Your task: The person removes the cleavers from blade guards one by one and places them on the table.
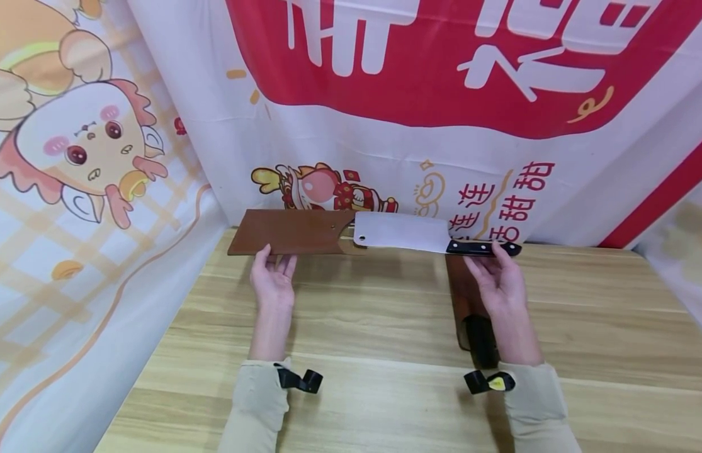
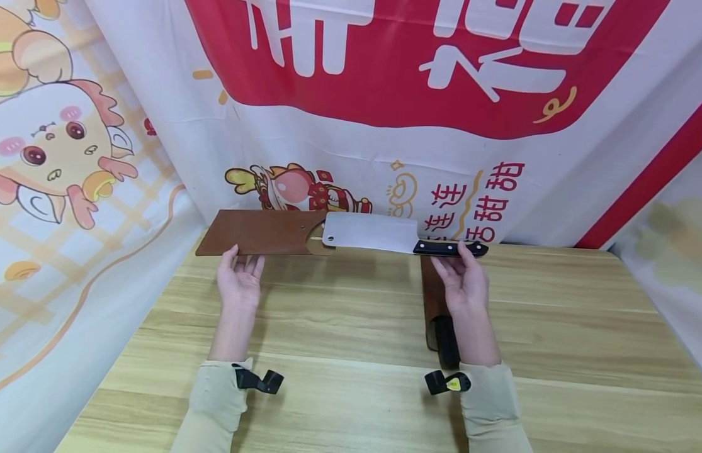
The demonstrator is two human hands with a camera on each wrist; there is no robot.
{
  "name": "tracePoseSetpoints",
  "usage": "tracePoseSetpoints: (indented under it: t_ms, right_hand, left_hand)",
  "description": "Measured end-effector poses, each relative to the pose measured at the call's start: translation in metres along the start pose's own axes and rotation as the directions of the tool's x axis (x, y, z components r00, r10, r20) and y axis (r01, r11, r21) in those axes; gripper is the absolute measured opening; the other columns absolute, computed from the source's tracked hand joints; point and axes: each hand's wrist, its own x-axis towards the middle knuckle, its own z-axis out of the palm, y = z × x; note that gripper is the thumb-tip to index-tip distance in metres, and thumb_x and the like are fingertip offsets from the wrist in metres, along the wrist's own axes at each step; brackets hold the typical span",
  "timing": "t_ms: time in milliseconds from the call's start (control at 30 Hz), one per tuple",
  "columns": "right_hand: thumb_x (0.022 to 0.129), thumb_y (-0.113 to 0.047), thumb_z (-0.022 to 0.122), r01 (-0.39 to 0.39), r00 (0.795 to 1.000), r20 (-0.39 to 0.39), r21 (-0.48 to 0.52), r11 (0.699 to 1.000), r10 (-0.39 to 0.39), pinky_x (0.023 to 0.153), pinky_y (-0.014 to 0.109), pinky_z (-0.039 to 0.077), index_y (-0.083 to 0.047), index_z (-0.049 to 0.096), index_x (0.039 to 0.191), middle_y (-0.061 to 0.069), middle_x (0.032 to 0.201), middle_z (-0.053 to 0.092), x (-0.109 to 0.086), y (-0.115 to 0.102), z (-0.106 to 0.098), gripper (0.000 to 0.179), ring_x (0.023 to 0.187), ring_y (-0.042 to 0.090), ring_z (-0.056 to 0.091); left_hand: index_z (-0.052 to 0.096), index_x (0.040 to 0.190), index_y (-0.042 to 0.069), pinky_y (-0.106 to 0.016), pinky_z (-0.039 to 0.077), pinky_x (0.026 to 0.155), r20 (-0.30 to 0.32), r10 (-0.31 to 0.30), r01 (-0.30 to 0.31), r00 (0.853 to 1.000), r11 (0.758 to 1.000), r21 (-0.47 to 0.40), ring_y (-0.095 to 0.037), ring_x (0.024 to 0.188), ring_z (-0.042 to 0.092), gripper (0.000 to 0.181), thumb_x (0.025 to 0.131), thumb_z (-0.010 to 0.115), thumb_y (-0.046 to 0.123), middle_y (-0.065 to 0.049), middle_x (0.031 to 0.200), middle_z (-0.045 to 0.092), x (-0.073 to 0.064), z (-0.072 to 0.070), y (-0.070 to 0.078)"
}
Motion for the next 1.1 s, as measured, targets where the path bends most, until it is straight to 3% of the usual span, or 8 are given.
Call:
tracePoseSetpoints:
  t_ms: [167, 367, 633, 767, 933, 1100]
  right_hand:
    - [0.098, -0.006, 0.070, 0.015, 1.000, -0.014, 0.035, 0.999, -0.015, 0.115, 0.042, 0.035, -0.017, 0.056, 0.130, 0.018, 0.112, 0.069, 0.001, -0.003, -0.001, 0.036, 0.115, 0.028, 0.066]
    - [0.103, -0.015, 0.066, 0.028, 1.000, 0.007, 0.050, 0.998, -0.029, 0.115, 0.044, 0.035, -0.014, 0.057, 0.131, 0.016, 0.120, 0.064, 0.002, -0.005, -0.002, 0.029, 0.125, 0.026, 0.061]
    - [0.105, -0.013, 0.060, 0.052, 0.997, 0.052, 0.042, 0.998, -0.054, 0.105, 0.055, 0.045, -0.012, 0.055, 0.133, 0.022, 0.111, 0.069, 0.000, -0.004, -0.006, 0.028, 0.123, 0.033, 0.063]
    - [0.106, -0.007, 0.056, 0.026, 0.995, 0.101, 0.028, 0.999, -0.028, 0.109, 0.054, 0.040, -0.010, 0.051, 0.136, 0.025, 0.109, 0.071, 0.000, -0.005, -0.009, 0.031, 0.132, 0.029, 0.056]
    - [0.106, -0.003, 0.051, -0.022, 0.991, 0.133, -0.035, 0.999, 0.026, 0.116, 0.050, 0.028, -0.012, 0.043, 0.144, 0.023, 0.128, 0.066, -0.003, -0.003, -0.012, 0.040, 0.142, 0.027, 0.043]
    - [0.105, 0.002, 0.047, -0.065, 0.983, 0.167, -0.073, 0.995, 0.077, 0.115, 0.052, 0.031, -0.015, 0.041, 0.145, 0.017, 0.149, 0.050, -0.007, 0.002, -0.015, 0.044, 0.142, 0.031, 0.042]
  left_hand:
    - [0.054, 0.105, 0.010, -0.035, 0.060, 0.087, -0.007, 0.007, -0.007, 1.000, 0.999, 0.033, -0.025, 0.095, 0.068, 0.004, 0.104, 0.058, 0.012, -0.005, 0.104, 0.059, 0.000, -0.002, 0.001]
    - [0.054, 0.105, 0.011, -0.035, 0.056, 0.092, -0.018, -0.007, 0.008, 1.000, 0.999, 0.047, -0.023, 0.100, 0.068, 0.004, 0.104, 0.057, 0.013, -0.004, 0.109, 0.060, 0.003, -0.004, 0.002]
    - [0.054, 0.112, 0.014, -0.030, 0.055, 0.089, -0.031, -0.060, 0.061, 0.998, 0.997, 0.055, -0.019, 0.102, 0.064, 0.010, 0.105, 0.059, 0.019, -0.003, 0.114, 0.059, 0.006, -0.004, 0.006]
    - [0.052, 0.115, 0.016, -0.029, 0.053, 0.092, -0.035, -0.095, 0.097, 0.995, 0.993, 0.061, -0.018, 0.106, 0.060, 0.014, 0.106, 0.059, 0.024, -0.003, 0.117, 0.057, 0.010, -0.005, 0.006]
    - [0.051, 0.112, 0.017, -0.027, 0.051, 0.085, -0.044, -0.135, 0.139, 0.990, 0.983, 0.122, -0.015, 0.099, 0.056, 0.013, 0.107, 0.057, 0.028, -0.001, 0.109, 0.056, 0.009, -0.002, 0.004]
    - [0.054, 0.108, 0.015, -0.025, 0.052, 0.077, -0.020, -0.125, 0.126, 0.992, 0.973, 0.195, -0.013, 0.086, 0.057, 0.014, 0.107, 0.057, 0.028, 0.000, 0.096, 0.057, 0.013, 0.000, 0.011]
